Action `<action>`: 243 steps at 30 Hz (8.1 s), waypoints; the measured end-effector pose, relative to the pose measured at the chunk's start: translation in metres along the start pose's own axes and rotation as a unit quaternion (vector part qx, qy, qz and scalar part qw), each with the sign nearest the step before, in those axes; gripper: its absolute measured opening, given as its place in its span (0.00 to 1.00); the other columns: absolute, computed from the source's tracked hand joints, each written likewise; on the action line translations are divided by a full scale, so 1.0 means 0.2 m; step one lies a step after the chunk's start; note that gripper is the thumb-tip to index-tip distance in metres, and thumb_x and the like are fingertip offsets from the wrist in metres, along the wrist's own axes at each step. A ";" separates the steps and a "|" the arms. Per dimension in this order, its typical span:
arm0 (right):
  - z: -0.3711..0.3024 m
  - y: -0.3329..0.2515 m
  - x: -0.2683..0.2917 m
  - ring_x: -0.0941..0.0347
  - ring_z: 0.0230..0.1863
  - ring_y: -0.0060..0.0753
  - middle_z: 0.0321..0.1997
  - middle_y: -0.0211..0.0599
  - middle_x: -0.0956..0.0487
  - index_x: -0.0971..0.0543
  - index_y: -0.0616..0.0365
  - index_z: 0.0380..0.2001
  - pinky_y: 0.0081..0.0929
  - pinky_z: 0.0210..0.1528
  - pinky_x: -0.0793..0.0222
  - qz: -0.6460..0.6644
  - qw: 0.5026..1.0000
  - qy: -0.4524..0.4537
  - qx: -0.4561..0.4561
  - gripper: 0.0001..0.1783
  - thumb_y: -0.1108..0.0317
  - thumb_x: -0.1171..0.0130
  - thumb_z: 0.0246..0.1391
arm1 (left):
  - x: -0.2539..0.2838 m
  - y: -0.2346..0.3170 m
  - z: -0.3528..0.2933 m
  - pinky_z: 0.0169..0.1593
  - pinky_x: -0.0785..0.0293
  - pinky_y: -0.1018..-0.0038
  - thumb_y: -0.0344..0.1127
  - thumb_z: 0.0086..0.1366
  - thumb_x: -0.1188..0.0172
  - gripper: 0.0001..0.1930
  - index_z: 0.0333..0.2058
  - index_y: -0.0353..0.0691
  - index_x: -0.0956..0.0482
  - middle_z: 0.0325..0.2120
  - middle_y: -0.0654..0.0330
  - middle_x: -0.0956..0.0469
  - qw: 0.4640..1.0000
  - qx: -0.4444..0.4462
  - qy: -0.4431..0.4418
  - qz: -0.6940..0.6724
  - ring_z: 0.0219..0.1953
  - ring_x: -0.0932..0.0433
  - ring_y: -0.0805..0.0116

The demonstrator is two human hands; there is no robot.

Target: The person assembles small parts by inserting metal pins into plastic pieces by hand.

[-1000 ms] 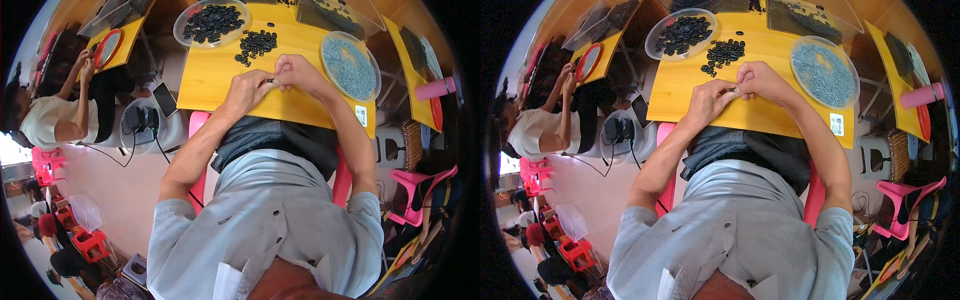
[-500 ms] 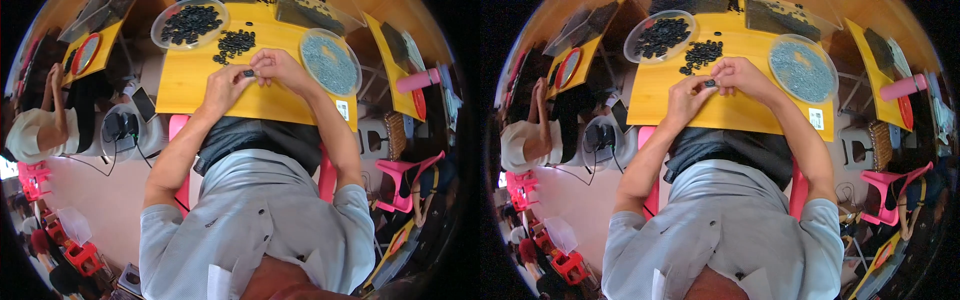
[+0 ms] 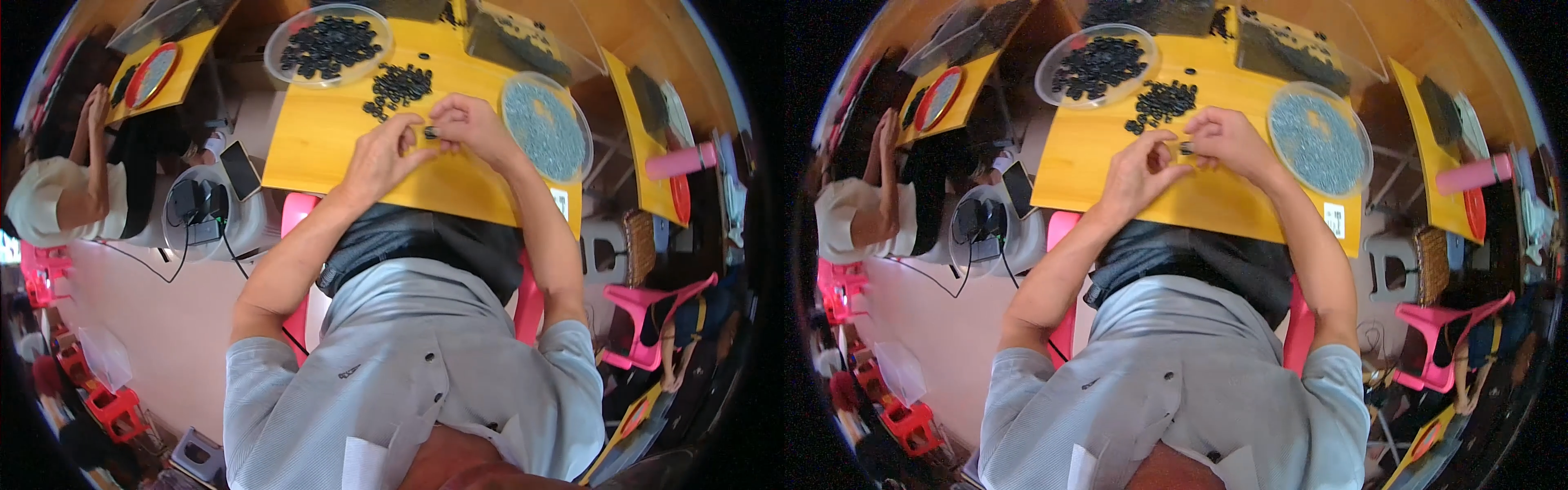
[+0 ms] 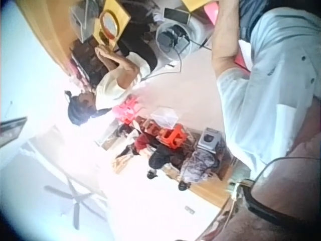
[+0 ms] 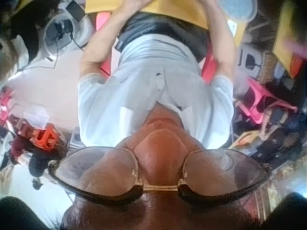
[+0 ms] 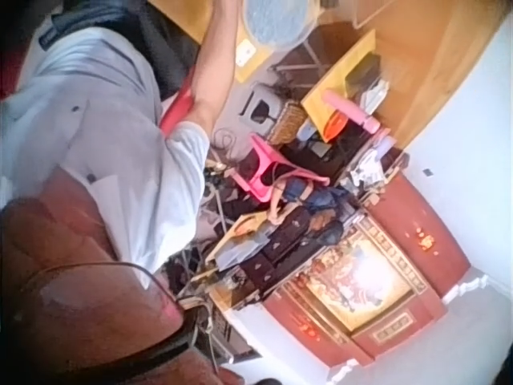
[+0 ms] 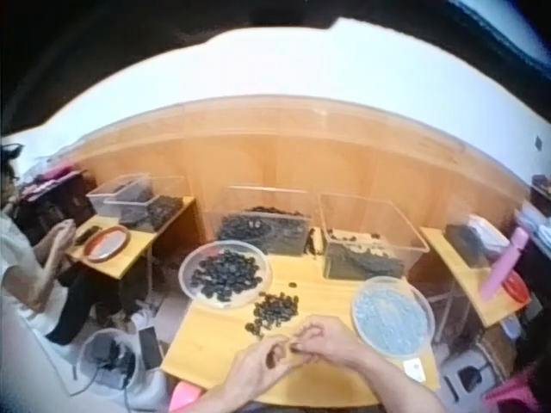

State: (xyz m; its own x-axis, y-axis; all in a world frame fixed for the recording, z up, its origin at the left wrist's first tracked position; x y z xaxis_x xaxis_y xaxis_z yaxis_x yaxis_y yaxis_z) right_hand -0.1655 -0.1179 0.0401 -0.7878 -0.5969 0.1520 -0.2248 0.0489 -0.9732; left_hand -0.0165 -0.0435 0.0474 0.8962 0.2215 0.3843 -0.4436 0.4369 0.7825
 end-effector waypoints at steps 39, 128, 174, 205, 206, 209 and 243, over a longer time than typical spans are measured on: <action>0.18 -0.17 -0.11 0.21 0.29 0.28 0.27 0.37 0.18 0.17 0.62 0.35 0.26 0.33 0.26 -0.267 0.956 0.041 0.118 0.10 0.69 0.36 0.50 | 0.07 -0.04 0.00 0.34 0.27 0.77 0.29 0.61 0.33 0.07 0.38 0.37 0.17 0.26 0.63 0.20 0.989 0.073 0.071 -0.107 0.29 0.23 0.77; 0.02 0.00 0.01 0.27 0.25 0.18 0.23 0.30 0.20 0.17 0.63 0.31 0.21 0.30 0.29 -0.183 0.976 0.067 0.094 0.10 0.67 0.38 0.49 | -0.08 -0.23 0.01 0.28 0.32 0.83 0.31 0.61 0.32 0.09 0.35 0.30 0.18 0.23 0.68 0.24 0.975 0.183 -0.025 -0.125 0.23 0.28 0.81; -0.03 -0.09 -0.02 0.26 0.21 0.28 0.20 0.38 0.22 0.18 0.63 0.30 0.26 0.28 0.30 -0.358 0.907 0.121 0.187 0.08 0.69 0.40 0.49 | -0.11 -0.26 0.00 0.39 0.23 0.82 0.23 0.64 0.38 0.10 0.44 0.28 0.20 0.32 0.58 0.17 0.941 0.239 -0.040 -0.236 0.34 0.18 0.75; -0.02 -0.05 -0.08 0.23 0.27 0.17 0.27 0.32 0.18 0.19 0.66 0.36 0.17 0.31 0.28 -0.155 0.978 0.091 0.105 0.07 0.72 0.39 0.58 | -0.07 -0.24 -0.01 0.39 0.21 0.80 0.23 0.64 0.38 0.09 0.41 0.24 0.22 0.32 0.54 0.17 0.905 0.245 0.026 -0.346 0.34 0.17 0.72; -0.02 -0.05 -0.09 0.23 0.27 0.17 0.27 0.32 0.18 0.19 0.66 0.36 0.17 0.31 0.28 -0.156 0.978 0.091 0.107 0.07 0.72 0.39 0.58 | -0.07 -0.24 -0.01 0.39 0.21 0.80 0.23 0.64 0.38 0.09 0.41 0.24 0.22 0.32 0.54 0.17 0.906 0.242 0.028 -0.346 0.33 0.17 0.72; -0.02 -0.03 -0.09 0.23 0.27 0.17 0.27 0.31 0.18 0.19 0.67 0.36 0.17 0.30 0.28 -0.133 0.982 0.085 0.103 0.07 0.72 0.39 0.59 | -0.06 -0.22 -0.01 0.40 0.21 0.80 0.23 0.64 0.38 0.09 0.41 0.24 0.22 0.32 0.54 0.17 0.918 0.244 0.021 -0.311 0.34 0.17 0.72; 0.12 0.11 0.02 0.22 0.30 0.24 0.34 0.39 0.18 0.22 0.64 0.42 0.19 0.34 0.28 0.129 0.991 0.021 -0.006 0.10 0.73 0.40 0.58 | -0.06 -0.31 -0.01 0.41 0.22 0.78 0.23 0.65 0.38 0.10 0.45 0.30 0.22 0.35 0.55 0.17 0.873 0.272 0.060 -0.400 0.35 0.18 0.70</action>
State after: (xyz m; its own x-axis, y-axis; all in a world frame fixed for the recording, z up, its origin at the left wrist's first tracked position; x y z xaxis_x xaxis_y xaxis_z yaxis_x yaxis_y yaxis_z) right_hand -0.1587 -0.1387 0.0154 -0.8434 -0.5288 -0.0949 -0.0183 0.2049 -0.9786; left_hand 0.0005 -0.0711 -0.0060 0.8971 0.1389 -0.4194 0.4207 0.0212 0.9070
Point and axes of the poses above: each hand's wrist, its own z-axis towards the middle knuckle, its own x-axis out of the back of the hand, y = z × x, the point moved 7 cm from there along z, towards the middle knuckle
